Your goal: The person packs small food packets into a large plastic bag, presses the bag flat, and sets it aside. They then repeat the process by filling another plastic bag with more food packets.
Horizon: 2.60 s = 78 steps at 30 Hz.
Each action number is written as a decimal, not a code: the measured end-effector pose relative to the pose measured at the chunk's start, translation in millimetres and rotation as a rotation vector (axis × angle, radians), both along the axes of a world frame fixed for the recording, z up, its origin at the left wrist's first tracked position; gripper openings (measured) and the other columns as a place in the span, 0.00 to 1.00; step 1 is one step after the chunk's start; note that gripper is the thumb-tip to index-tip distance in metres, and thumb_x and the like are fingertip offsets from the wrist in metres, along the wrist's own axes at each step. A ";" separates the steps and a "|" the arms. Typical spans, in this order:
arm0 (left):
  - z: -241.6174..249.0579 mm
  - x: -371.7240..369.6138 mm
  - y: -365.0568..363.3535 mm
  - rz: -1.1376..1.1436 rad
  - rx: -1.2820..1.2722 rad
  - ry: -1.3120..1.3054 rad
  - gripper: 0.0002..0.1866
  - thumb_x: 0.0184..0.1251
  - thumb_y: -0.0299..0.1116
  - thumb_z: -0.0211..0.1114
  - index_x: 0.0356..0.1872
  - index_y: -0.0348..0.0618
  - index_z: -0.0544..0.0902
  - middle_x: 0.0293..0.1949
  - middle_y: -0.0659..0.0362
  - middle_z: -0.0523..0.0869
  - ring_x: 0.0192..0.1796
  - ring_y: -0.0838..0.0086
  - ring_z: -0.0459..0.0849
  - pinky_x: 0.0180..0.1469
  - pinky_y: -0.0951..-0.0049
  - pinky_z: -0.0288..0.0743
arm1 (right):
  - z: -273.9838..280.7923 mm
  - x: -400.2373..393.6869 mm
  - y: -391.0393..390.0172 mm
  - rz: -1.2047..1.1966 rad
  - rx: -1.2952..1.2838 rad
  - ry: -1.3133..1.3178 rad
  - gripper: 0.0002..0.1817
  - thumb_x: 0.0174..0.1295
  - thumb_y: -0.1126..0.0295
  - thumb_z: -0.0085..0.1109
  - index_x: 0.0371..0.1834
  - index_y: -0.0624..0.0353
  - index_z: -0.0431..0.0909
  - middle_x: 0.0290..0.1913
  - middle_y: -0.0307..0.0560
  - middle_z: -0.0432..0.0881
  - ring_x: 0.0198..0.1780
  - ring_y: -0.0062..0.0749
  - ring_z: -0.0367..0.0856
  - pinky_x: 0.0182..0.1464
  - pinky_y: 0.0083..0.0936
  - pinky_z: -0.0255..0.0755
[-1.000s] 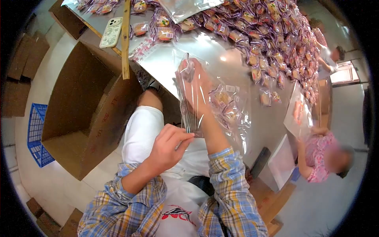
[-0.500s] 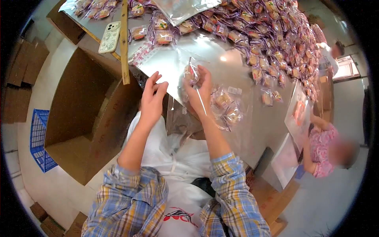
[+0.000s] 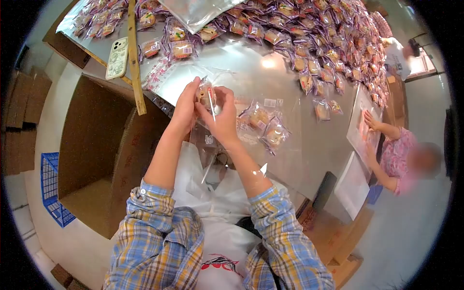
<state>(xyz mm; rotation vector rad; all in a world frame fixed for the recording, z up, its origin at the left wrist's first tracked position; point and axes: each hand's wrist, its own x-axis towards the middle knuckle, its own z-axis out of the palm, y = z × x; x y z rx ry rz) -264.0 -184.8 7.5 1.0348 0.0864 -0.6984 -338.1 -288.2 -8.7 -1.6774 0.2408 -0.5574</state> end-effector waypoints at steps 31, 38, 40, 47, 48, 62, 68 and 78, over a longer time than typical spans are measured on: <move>4.3 -9.5 6.3 -0.075 0.210 -0.235 0.30 0.82 0.51 0.62 0.75 0.45 0.69 0.56 0.59 0.83 0.54 0.74 0.83 0.56 0.68 0.79 | 14.6 8.2 11.4 -0.190 -0.296 -0.048 0.28 0.57 0.76 0.73 0.62 0.62 0.78 0.53 0.57 0.76 0.53 0.52 0.81 0.53 0.40 0.78; -6.0 -2.1 4.0 0.126 0.664 -0.902 0.39 0.78 0.48 0.67 0.80 0.37 0.63 0.63 0.46 0.81 0.62 0.65 0.81 0.65 0.63 0.75 | -15.5 11.9 -5.5 0.041 -0.385 -0.155 0.44 0.57 0.73 0.74 0.78 0.65 0.63 0.69 0.65 0.75 0.67 0.59 0.78 0.68 0.41 0.73; -7.7 3.9 6.3 0.187 0.579 -0.893 0.44 0.73 0.42 0.72 0.82 0.37 0.59 0.66 0.43 0.79 0.60 0.62 0.84 0.61 0.65 0.78 | -16.1 6.0 -5.2 0.127 -0.388 -0.081 0.49 0.52 0.73 0.75 0.79 0.66 0.61 0.74 0.68 0.71 0.70 0.62 0.74 0.73 0.45 0.69; -6.1 8.4 14.1 0.169 0.456 -0.706 0.43 0.73 0.36 0.72 0.83 0.41 0.59 0.68 0.47 0.77 0.53 0.70 0.84 0.55 0.70 0.80 | 38.4 -38.5 -34.3 -0.149 -1.074 0.232 0.38 0.54 0.67 0.71 0.71 0.67 0.71 0.68 0.65 0.76 0.68 0.63 0.73 0.70 0.49 0.70; -7.3 5.2 12.4 0.207 0.432 -0.716 0.42 0.74 0.36 0.72 0.83 0.43 0.61 0.67 0.48 0.78 0.52 0.72 0.84 0.54 0.71 0.80 | 39.1 -46.5 -42.4 -0.185 -1.116 0.294 0.37 0.57 0.65 0.69 0.71 0.66 0.72 0.69 0.63 0.75 0.68 0.62 0.73 0.71 0.49 0.68; -19.9 9.2 6.6 0.155 0.320 -0.701 0.33 0.78 0.36 0.66 0.79 0.38 0.67 0.59 0.51 0.84 0.53 0.74 0.84 0.58 0.70 0.79 | 35.6 0.9 -31.2 -0.209 0.011 0.297 0.35 0.66 0.52 0.71 0.67 0.65 0.72 0.54 0.64 0.85 0.50 0.52 0.88 0.53 0.40 0.81; -14.9 6.3 6.8 0.145 0.352 -0.684 0.32 0.82 0.38 0.63 0.80 0.39 0.66 0.58 0.51 0.84 0.54 0.73 0.84 0.60 0.70 0.77 | -8.7 5.5 -24.8 0.002 0.025 -0.019 0.33 0.64 0.75 0.70 0.74 0.62 0.70 0.64 0.55 0.80 0.53 0.34 0.85 0.46 0.26 0.86; -13.7 9.3 14.1 0.173 0.315 -0.599 0.30 0.82 0.35 0.60 0.80 0.39 0.67 0.65 0.51 0.77 0.64 0.70 0.75 0.65 0.67 0.71 | -1.9 2.1 -18.4 -0.197 -0.111 0.107 0.30 0.66 0.75 0.67 0.72 0.60 0.72 0.56 0.54 0.84 0.39 0.40 0.91 0.42 0.32 0.84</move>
